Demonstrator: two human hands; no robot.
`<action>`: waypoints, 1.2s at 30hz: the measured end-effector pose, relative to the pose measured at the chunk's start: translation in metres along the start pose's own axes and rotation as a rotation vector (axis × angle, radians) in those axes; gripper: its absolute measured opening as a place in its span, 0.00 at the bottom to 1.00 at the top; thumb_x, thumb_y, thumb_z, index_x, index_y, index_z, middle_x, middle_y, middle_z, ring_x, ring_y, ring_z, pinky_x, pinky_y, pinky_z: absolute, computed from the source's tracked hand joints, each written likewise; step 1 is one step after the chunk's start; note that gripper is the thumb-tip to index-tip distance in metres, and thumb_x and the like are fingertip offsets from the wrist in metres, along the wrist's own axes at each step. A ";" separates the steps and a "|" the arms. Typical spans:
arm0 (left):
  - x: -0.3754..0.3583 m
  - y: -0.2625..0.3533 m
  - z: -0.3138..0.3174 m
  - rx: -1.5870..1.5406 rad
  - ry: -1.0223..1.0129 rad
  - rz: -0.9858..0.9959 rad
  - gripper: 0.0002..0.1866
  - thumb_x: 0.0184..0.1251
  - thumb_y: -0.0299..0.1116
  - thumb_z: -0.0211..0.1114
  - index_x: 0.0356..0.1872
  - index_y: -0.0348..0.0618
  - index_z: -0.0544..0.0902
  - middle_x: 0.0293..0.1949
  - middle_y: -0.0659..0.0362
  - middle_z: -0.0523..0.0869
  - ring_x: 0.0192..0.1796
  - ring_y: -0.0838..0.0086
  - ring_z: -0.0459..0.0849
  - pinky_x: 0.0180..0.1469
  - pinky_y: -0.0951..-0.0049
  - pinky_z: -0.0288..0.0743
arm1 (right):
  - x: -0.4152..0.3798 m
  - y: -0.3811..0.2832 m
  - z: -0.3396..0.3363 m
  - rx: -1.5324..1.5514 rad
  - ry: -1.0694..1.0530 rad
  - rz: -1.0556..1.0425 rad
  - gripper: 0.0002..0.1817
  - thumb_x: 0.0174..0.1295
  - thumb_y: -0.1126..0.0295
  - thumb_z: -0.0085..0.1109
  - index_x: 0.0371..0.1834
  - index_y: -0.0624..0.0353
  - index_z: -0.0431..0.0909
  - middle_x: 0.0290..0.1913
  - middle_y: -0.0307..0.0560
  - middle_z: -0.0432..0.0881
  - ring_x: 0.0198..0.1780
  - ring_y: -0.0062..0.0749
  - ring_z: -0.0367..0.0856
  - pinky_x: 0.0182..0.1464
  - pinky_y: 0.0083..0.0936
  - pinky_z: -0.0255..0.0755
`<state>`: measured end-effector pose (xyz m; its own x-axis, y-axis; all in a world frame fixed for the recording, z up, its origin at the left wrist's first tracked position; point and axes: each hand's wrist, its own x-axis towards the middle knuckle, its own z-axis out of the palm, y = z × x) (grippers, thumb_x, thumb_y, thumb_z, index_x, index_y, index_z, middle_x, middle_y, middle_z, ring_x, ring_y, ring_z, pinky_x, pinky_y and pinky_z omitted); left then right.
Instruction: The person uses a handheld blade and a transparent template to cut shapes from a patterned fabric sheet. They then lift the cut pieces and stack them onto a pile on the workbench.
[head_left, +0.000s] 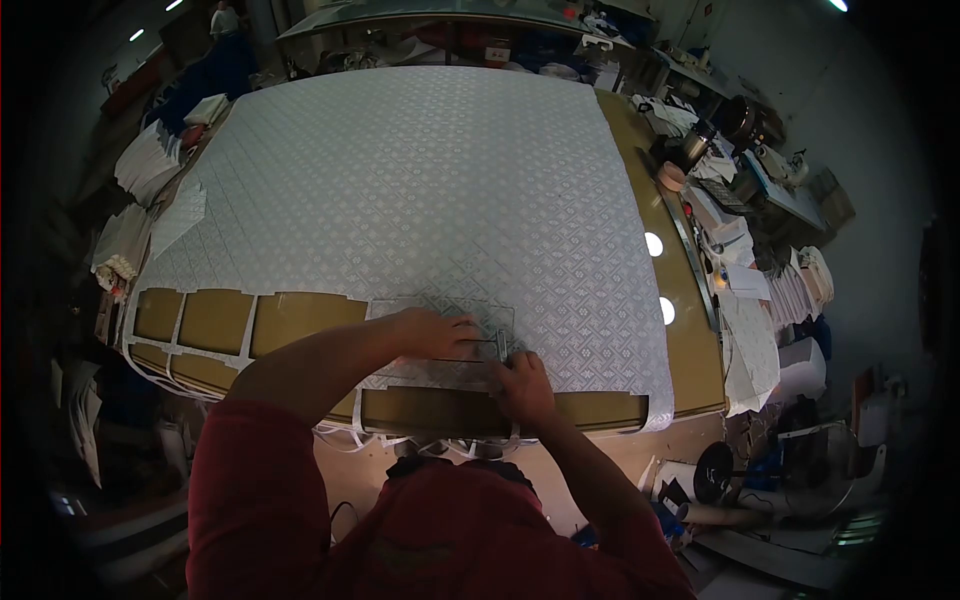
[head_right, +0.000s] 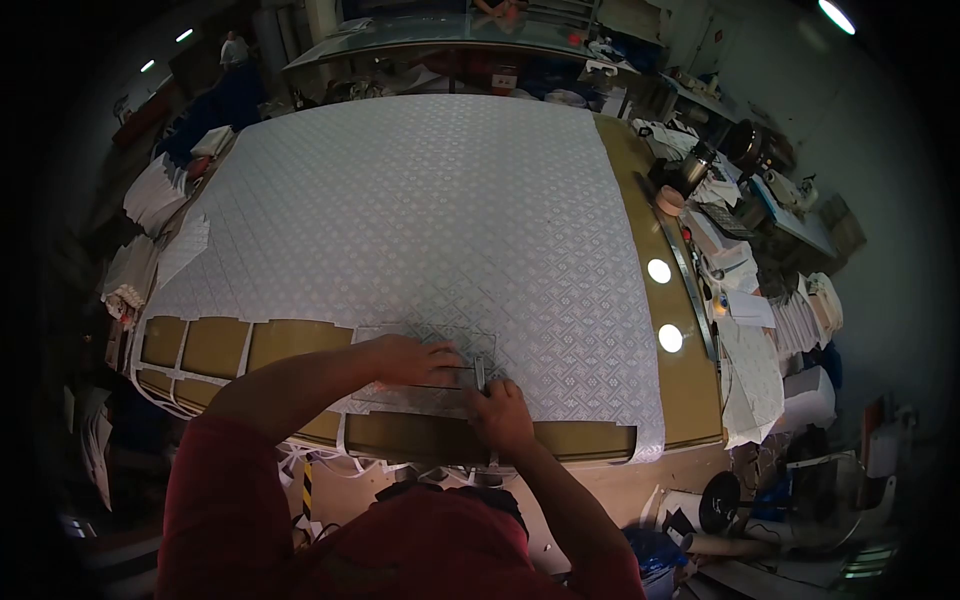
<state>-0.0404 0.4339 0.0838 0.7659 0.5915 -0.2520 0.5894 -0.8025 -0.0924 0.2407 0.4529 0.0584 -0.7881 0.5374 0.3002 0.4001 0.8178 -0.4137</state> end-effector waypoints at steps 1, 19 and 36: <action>0.000 -0.004 0.010 -0.061 -0.009 -0.026 0.23 0.71 0.33 0.59 0.67 0.57 0.72 0.71 0.54 0.68 0.71 0.49 0.74 0.46 0.57 0.89 | 0.001 -0.002 -0.002 -0.015 -0.059 -0.007 0.20 0.58 0.62 0.71 0.55 0.47 0.83 0.41 0.51 0.76 0.48 0.53 0.76 0.51 0.46 0.74; -0.023 0.005 -0.030 -0.203 -0.188 -0.210 0.23 0.73 0.39 0.58 0.67 0.60 0.73 0.56 0.51 0.78 0.59 0.53 0.83 0.48 0.54 0.86 | 0.003 -0.003 -0.010 -0.049 -0.159 -0.041 0.29 0.58 0.46 0.71 0.62 0.41 0.81 0.45 0.50 0.77 0.52 0.50 0.75 0.57 0.47 0.71; -0.021 0.006 -0.023 -0.222 -0.183 -0.248 0.25 0.75 0.41 0.56 0.71 0.67 0.72 0.58 0.50 0.75 0.54 0.50 0.86 0.47 0.53 0.85 | 0.001 -0.004 -0.012 -0.035 -0.119 -0.079 0.33 0.55 0.44 0.74 0.63 0.45 0.82 0.46 0.51 0.76 0.50 0.51 0.74 0.54 0.46 0.70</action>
<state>-0.0466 0.4187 0.1108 0.5463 0.7257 -0.4183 0.8078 -0.5885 0.0340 0.2440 0.4530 0.0702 -0.8670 0.4443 0.2259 0.3489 0.8646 -0.3615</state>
